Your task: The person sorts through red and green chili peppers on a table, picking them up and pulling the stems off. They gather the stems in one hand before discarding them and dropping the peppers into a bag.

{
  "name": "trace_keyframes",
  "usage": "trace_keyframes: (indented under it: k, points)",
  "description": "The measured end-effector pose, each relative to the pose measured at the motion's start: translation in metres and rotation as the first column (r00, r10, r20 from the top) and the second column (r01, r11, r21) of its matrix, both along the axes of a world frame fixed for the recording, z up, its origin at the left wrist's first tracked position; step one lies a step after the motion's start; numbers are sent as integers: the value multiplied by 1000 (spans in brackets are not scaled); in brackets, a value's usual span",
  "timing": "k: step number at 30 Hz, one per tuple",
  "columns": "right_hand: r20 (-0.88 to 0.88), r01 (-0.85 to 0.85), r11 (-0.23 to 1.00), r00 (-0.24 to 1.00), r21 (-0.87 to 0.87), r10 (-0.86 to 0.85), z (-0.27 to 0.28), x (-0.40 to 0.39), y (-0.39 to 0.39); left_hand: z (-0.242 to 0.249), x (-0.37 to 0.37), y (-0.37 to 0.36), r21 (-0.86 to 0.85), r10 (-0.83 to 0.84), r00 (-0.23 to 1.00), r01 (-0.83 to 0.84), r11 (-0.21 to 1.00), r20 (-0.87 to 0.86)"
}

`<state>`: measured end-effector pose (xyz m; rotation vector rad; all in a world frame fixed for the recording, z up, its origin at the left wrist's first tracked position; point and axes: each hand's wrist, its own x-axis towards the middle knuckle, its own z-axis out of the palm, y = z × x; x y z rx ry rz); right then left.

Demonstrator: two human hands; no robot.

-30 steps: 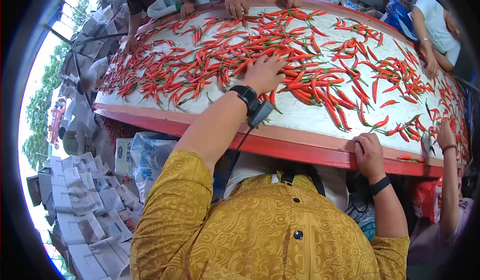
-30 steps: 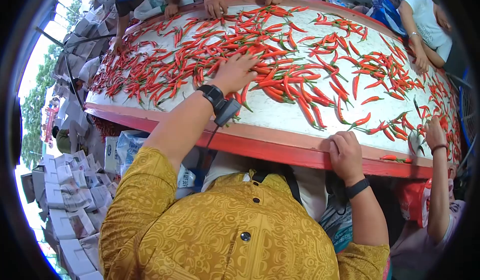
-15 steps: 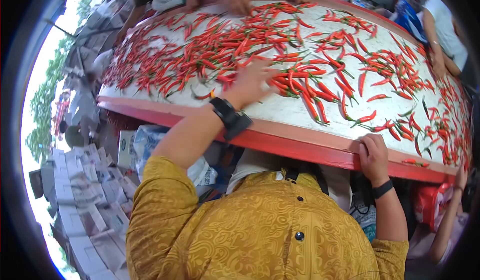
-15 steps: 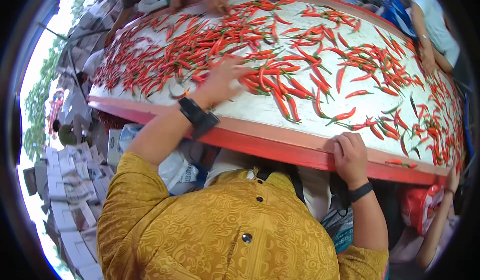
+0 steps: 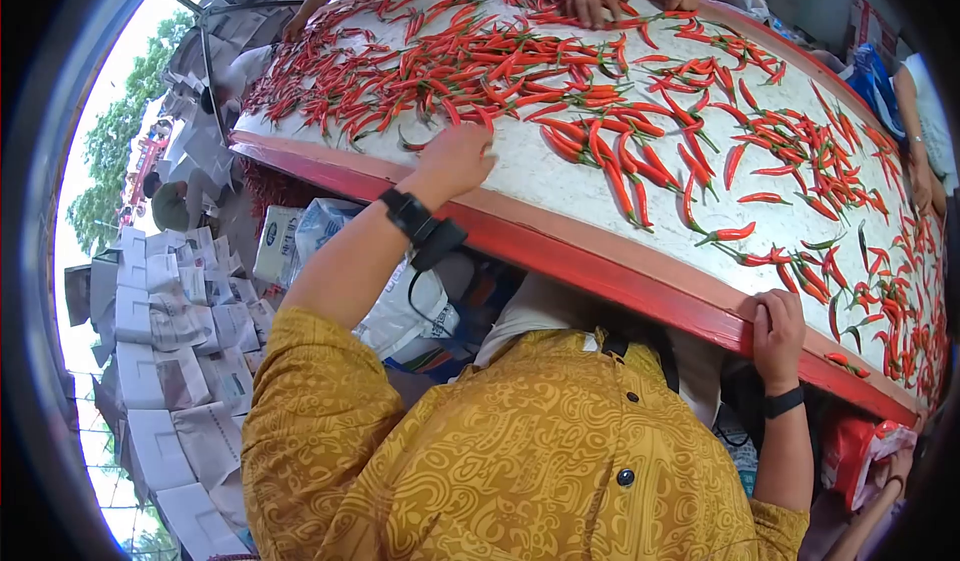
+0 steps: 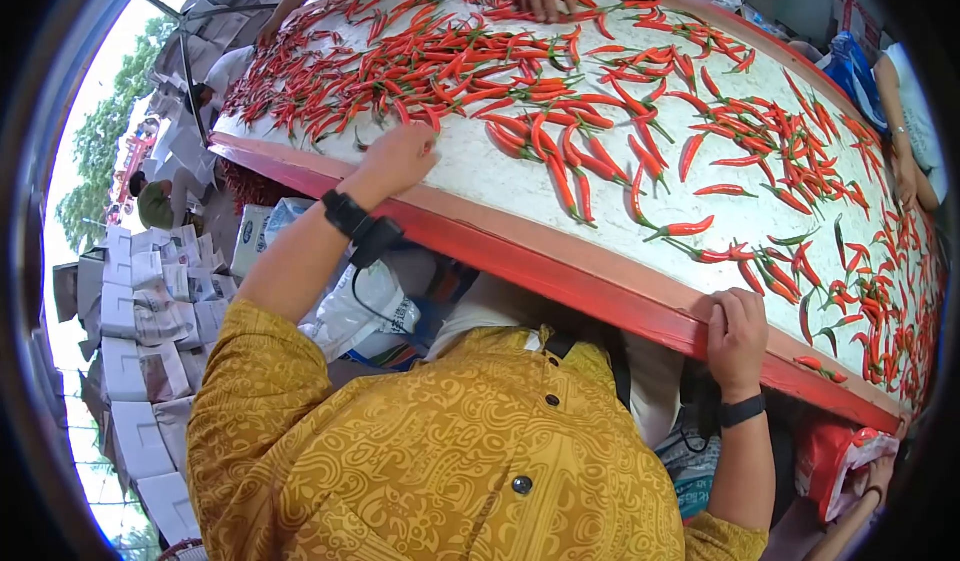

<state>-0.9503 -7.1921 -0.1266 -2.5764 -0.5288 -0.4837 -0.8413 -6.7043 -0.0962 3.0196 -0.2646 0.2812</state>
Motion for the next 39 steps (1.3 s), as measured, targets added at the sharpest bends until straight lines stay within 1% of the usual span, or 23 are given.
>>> trace_keyframes:
  k: [2,3,4,6,8,10,12,14,16,17,19,20,22,23,25,27,30,32,34,35,36,38,39]
  points:
    - [-3,-1,1000,1000,1,1,-1,-2,-10,-10,-13,9,-119,37,948,-79,990,-317]
    - [-4,-3,1000,1000,-3,3,0,-2,-15,-20,-14,15,-85,53,981,-69,994,-185]
    - [-5,-6,1000,1000,-8,6,0,-2,-20,-30,-13,23,-87,59,981,-76,993,-186]
    - [-8,-14,1000,1000,-15,14,-2,-3,-33,-40,-12,34,-101,-57,978,78,992,203]
    - [-6,-13,1000,1000,-18,13,-4,-5,-46,-44,-8,39,-164,-47,971,87,983,234]
    - [2,28,1000,1000,-13,-28,-8,-9,-58,-40,-4,49,-340,187,945,-89,936,269]
    - [1,45,999,999,-3,-45,-11,-12,-71,-42,8,98,-327,398,829,-278,903,394]
    - [6,62,998,998,-3,-62,-19,-13,-84,-49,18,159,-306,588,704,-502,809,399]
    - [-17,80,995,997,-57,-81,-25,-15,-94,-57,32,214,-382,826,531,-736,559,186]
    - [-12,84,995,996,-62,-85,-25,-15,-95,-60,36,235,-387,825,534,-732,560,185]
    - [-77,92,992,992,-81,-98,-9,-15,-100,-59,49,260,-169,869,495,-855,490,17]
    - [-80,95,991,992,-92,-102,-13,-15,-104,-69,56,266,-171,867,498,-854,491,6]
    - [-96,89,991,990,-103,-99,-22,-14,-116,-81,63,266,0,810,583,-812,584,62]
    - [-116,86,989,988,-118,-100,-27,-14,-124,-91,65,264,-21,792,592,-799,601,148]
    - [-139,73,989,986,-126,-91,-31,-12,-132,-99,60,255,-54,791,583,-798,601,188]
    - [-152,98,987,981,-128,-117,-11,-17,-142,-76,61,235,-58,779,553,-803,592,296]
    - [-150,79,987,984,-139,-100,-10,-20,-159,-65,52,198,-13,747,610,-772,635,265]
    - [-165,73,989,982,-131,-94,-11,-20,-172,-59,51,184,-91,778,590,-781,618,217]
    - [-116,65,989,990,-132,-81,-11,-23,-181,-50,49,179,-449,761,559,-617,646,328]
    - [-91,62,990,993,-126,-74,-10,-23,-185,-57,53,208,-632,778,573,-510,584,256]
    - [-86,57,992,994,-114,-67,-11,-24,-190,-46,44,202,-628,778,567,-509,589,270]
    - [-77,49,993,995,-104,-57,-12,-26,-202,-24,23,191,-797,628,768,-300,524,124]
    - [-75,43,995,996,-90,-50,-14,-27,-208,-19,15,184,-731,564,817,-309,608,123]
